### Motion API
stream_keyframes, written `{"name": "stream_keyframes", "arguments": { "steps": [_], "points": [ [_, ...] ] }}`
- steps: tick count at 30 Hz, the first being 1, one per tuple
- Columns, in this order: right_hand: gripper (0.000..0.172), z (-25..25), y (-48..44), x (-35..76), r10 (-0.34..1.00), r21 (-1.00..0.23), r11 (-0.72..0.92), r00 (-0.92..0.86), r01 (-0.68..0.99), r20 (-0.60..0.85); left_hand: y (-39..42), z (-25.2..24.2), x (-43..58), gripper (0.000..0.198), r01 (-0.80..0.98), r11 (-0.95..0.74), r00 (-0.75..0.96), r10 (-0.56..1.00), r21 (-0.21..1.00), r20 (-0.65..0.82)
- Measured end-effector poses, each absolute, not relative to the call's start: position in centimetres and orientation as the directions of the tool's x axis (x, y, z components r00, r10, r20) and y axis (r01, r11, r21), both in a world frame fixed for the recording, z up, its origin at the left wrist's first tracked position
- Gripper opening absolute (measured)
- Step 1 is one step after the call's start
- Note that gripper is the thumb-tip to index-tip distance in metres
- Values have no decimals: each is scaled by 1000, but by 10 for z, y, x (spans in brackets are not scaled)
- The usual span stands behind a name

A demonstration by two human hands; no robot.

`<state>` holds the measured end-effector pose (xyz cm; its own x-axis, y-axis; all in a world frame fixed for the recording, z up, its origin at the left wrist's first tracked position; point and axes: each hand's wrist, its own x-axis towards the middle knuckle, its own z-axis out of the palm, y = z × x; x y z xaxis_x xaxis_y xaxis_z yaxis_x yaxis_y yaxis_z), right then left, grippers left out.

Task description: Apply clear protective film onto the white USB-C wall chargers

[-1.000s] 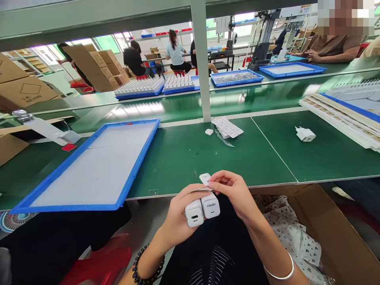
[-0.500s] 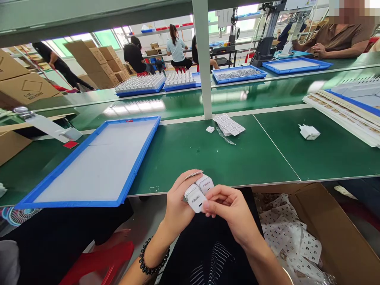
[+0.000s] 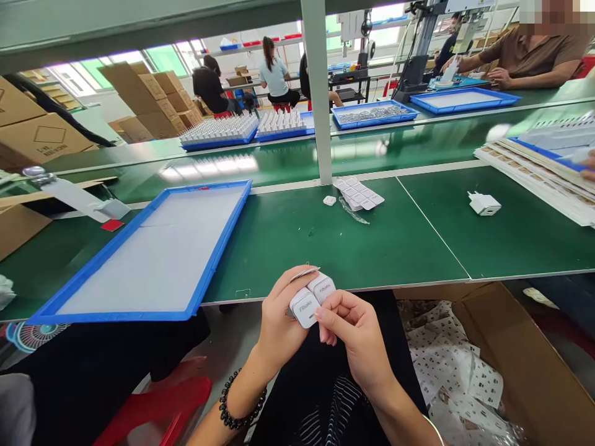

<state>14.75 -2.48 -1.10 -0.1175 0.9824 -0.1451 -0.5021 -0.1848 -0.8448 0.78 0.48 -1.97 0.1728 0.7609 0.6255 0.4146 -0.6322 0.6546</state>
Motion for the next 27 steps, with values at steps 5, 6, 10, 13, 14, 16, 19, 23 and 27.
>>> {"name": "stream_keyframes", "arguments": {
  "steps": [5, 6, 10, 13, 14, 16, 19, 23, 27],
  "points": [
    [28, -13, -26, 146, 986, -864, -164, -97, -476, -133, 4, -20, 8, 32, 433, -621, 174, 769, 653, 615],
    [28, -13, -26, 145, 987, -867, -158, -94, -472, -129, 4, -20, 8, 31, 435, -619, 174, 771, 655, 613],
    [29, -15, -26, 143, 991, -874, -132, -74, -468, -110, 5, -20, 7, 32, 437, -625, 175, 764, 647, 621],
    [28, -18, -26, 142, 994, -885, -110, -61, -453, -92, 5, -20, 7, 31, 442, -625, 177, 763, 643, 621],
    [28, -19, -26, 142, 995, -890, -100, -55, -445, -84, 5, -20, 7, 30, 444, -624, 177, 765, 643, 620],
    [28, -19, -25, 142, 997, -904, -75, -38, -420, -65, 5, -20, 7, 30, 447, -621, 175, 766, 644, 618],
    [30, -18, -25, 142, 999, -932, -46, -18, -359, -42, 5, -21, 7, 30, 444, -618, 175, 770, 649, 614],
    [31, -14, -24, 143, 999, -956, -45, -19, -290, -42, 5, -22, 7, 32, 455, -610, 177, 776, 649, 605],
    [32, -14, -23, 144, 999, -968, -55, -15, -246, -52, 6, -23, 7, 32, 465, -600, 179, 784, 651, 595]
  ]
}}
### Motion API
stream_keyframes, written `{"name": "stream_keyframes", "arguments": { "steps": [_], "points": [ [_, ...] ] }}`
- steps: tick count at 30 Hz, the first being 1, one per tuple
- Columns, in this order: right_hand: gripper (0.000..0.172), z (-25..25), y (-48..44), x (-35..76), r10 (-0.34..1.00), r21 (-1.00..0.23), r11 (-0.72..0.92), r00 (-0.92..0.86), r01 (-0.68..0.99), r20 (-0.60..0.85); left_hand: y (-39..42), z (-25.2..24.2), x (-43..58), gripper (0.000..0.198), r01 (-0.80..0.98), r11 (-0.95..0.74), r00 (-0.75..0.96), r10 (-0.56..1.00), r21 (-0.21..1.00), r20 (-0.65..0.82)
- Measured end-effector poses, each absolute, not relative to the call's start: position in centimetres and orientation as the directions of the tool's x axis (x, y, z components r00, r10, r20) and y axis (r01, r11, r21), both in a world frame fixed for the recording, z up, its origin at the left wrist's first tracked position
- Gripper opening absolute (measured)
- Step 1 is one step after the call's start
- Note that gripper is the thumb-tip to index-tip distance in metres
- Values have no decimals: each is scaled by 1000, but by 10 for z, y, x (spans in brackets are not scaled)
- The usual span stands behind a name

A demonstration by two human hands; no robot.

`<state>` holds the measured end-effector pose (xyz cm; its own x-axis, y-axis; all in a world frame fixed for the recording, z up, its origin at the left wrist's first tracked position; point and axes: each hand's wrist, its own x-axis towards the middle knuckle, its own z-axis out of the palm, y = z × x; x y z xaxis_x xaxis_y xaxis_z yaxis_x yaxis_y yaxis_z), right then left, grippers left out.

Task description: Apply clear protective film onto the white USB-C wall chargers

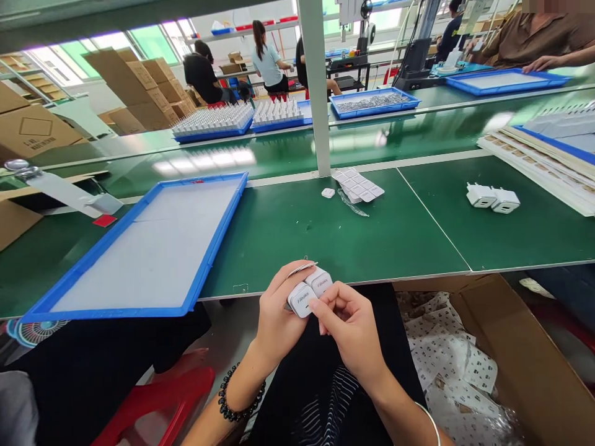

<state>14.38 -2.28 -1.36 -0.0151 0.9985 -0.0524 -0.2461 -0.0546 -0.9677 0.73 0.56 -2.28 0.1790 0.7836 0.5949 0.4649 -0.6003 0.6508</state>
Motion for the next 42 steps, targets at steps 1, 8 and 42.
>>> {"name": "stream_keyframes", "arguments": {
  "steps": [1, 8, 42],
  "points": [
    [32, -14, -22, 144, 998, -970, -57, -12, -238, -56, 6, -23, 7, 32, 464, -599, 180, 785, 653, 592],
    [31, -13, -23, 144, 998, -970, -65, -6, -234, -66, 5, -24, 8, 33, 460, -579, 171, 802, 674, 572],
    [26, -10, -35, 143, 974, -971, 221, 33, 96, 225, 7, -24, 11, 37, 301, -553, 204, 833, 777, 514]
  ]
}}
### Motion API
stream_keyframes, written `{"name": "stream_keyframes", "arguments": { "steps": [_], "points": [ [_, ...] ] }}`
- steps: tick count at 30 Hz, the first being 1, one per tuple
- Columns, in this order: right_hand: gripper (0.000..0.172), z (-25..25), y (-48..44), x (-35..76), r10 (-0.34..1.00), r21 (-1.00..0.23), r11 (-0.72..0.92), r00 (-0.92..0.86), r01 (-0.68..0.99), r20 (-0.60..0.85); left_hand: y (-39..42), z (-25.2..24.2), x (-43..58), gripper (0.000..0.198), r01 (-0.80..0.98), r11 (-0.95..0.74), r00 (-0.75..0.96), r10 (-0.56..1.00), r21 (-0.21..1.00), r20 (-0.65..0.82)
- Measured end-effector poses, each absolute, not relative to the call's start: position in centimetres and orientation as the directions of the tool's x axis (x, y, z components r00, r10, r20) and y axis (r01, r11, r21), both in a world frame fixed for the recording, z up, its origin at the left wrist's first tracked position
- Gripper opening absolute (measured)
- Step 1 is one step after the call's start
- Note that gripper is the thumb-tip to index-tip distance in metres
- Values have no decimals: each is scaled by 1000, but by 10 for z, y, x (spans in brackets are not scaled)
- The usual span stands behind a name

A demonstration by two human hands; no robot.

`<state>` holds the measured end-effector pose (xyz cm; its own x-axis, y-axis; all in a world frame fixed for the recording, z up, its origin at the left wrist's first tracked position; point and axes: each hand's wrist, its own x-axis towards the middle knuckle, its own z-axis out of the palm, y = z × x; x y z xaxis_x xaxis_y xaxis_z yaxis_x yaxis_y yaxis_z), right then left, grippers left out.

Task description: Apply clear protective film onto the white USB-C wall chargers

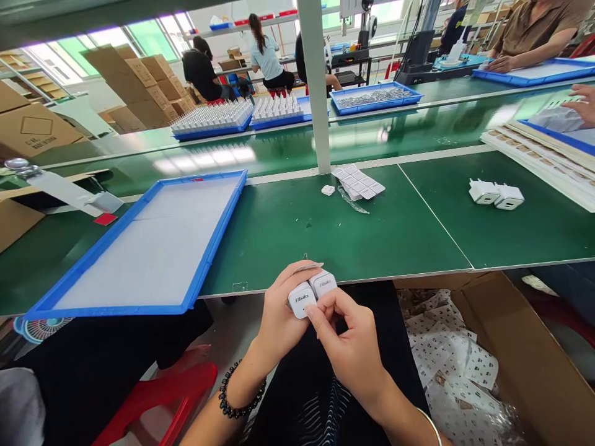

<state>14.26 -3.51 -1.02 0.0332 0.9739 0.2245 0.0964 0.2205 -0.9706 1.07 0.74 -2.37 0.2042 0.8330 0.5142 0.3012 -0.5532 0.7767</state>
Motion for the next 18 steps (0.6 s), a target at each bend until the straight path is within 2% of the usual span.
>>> {"name": "stream_keyframes", "arguments": {
  "steps": [7, 18],
  "points": [
    [23, -11, -36, 137, 963, -946, 249, 51, 206, 264, 11, -31, 12, 38, 247, -566, 174, 824, 787, 539],
    [27, -6, -38, 139, 970, -943, 224, 34, 246, 240, 13, -30, 9, 35, 279, -601, 236, 799, 749, 553]
  ]
}}
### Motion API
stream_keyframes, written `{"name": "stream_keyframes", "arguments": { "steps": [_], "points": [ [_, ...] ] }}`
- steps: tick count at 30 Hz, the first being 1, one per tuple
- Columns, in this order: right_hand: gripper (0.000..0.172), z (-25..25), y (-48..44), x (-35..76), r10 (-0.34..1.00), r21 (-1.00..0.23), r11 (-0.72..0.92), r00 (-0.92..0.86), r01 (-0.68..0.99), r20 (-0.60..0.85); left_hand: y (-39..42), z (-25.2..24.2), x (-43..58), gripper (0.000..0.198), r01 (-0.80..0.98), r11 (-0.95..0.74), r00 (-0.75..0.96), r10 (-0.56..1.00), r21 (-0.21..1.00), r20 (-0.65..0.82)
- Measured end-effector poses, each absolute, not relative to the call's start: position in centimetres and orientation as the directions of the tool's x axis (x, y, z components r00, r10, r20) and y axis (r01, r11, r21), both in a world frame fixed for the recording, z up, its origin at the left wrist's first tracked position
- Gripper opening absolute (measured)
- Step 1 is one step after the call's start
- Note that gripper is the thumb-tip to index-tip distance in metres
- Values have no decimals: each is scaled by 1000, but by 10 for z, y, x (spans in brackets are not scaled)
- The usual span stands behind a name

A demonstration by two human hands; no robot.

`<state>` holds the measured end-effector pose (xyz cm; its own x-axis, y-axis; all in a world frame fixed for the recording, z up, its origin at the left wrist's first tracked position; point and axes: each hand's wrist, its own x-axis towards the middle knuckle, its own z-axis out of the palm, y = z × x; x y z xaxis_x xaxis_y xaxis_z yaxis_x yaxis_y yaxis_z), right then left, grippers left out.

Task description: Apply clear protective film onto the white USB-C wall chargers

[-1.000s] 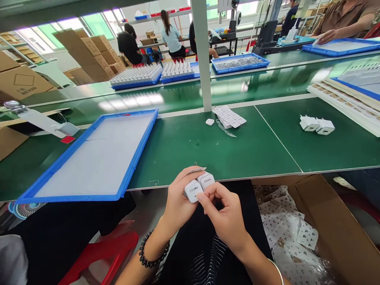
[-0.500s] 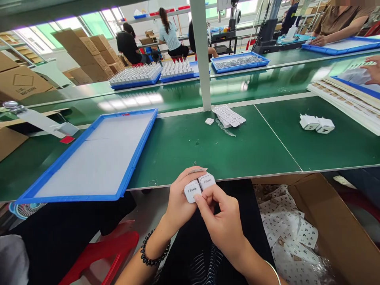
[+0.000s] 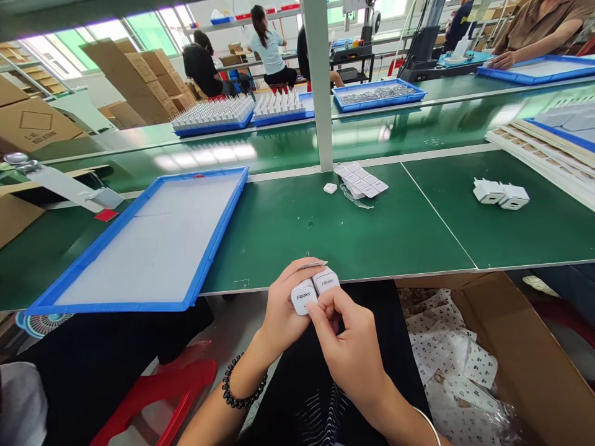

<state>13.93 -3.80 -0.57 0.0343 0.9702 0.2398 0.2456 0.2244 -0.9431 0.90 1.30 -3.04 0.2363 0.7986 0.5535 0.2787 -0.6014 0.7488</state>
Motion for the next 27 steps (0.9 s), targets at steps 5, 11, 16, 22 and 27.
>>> {"name": "stream_keyframes", "arguments": {
  "steps": [5, 11, 16, 22, 27],
  "points": [
    [26, -6, -38, 138, 969, -941, 228, 39, 252, 245, 12, -31, 8, 34, 279, -592, 233, 806, 756, 544],
    [26, -7, -39, 138, 970, -940, 222, 37, 257, 239, 11, -30, 8, 33, 285, -587, 237, 809, 758, 538],
    [27, -6, -39, 137, 968, -939, 229, 40, 256, 246, 12, -29, 8, 32, 294, -587, 240, 809, 754, 536],
    [27, -7, -39, 137, 972, -942, 214, 39, 259, 232, 11, -31, 8, 33, 307, -575, 233, 818, 758, 526],
    [28, -6, -38, 137, 970, -941, 223, 36, 256, 240, 11, -30, 7, 33, 313, -594, 252, 804, 741, 539]
  ]
}}
